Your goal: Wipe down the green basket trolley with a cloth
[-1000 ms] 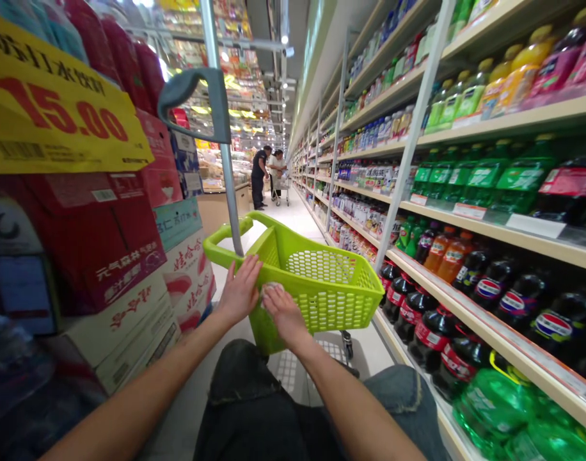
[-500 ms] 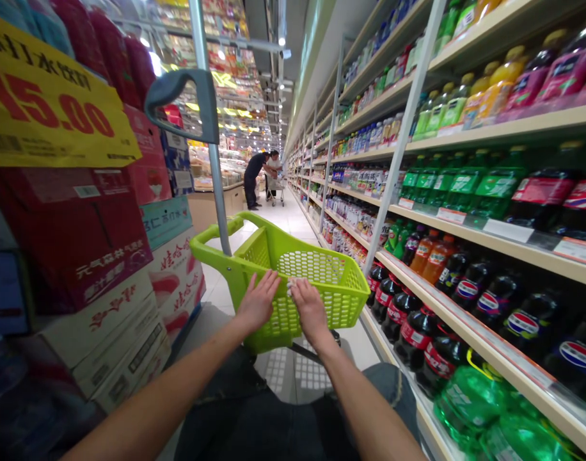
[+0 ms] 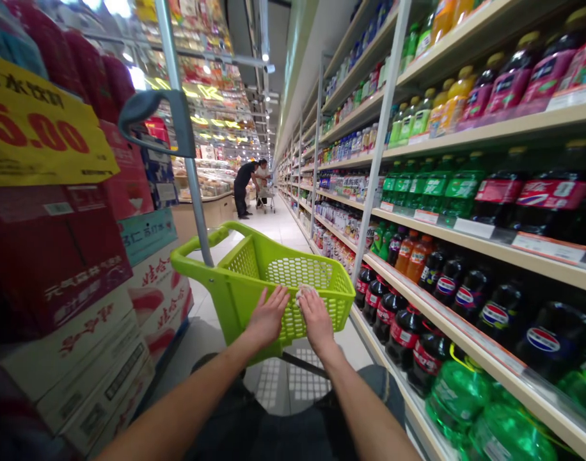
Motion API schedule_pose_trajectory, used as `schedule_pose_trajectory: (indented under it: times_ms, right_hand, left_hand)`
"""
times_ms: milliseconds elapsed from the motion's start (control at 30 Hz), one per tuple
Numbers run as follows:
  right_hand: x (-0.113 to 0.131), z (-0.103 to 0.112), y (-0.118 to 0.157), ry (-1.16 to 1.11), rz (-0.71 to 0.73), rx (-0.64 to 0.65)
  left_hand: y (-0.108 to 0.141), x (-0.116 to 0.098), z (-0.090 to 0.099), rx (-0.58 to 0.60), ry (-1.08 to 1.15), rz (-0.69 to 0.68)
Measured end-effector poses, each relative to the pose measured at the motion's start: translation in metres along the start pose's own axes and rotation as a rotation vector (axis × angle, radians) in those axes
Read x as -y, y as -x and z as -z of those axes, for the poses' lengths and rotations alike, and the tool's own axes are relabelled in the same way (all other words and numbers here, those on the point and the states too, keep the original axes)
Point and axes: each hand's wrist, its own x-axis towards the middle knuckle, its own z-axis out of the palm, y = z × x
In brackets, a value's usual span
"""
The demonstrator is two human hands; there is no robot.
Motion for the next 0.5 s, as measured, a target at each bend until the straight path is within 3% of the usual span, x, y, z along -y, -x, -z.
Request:
schedule_pose_trajectory:
  times_ms: [167,367,500]
  right_hand:
    - [-0.012,-0.005,0.038,0.012,-0.022,0.107]
    - [-0.034,0.016,0.019,0.049,-0.114,0.021]
    - [-0.043,0.009,0.038,0.05,-0.137,0.101]
  left_hand:
    - [-0.002,-0.009,0.0,0.031,0.025,-0.045]
    - [-0.01,-0.008,0.002,0.049,-0.004,0.023]
    - [-0.011,-0.012,0.001,0.055,0.004,0.013]
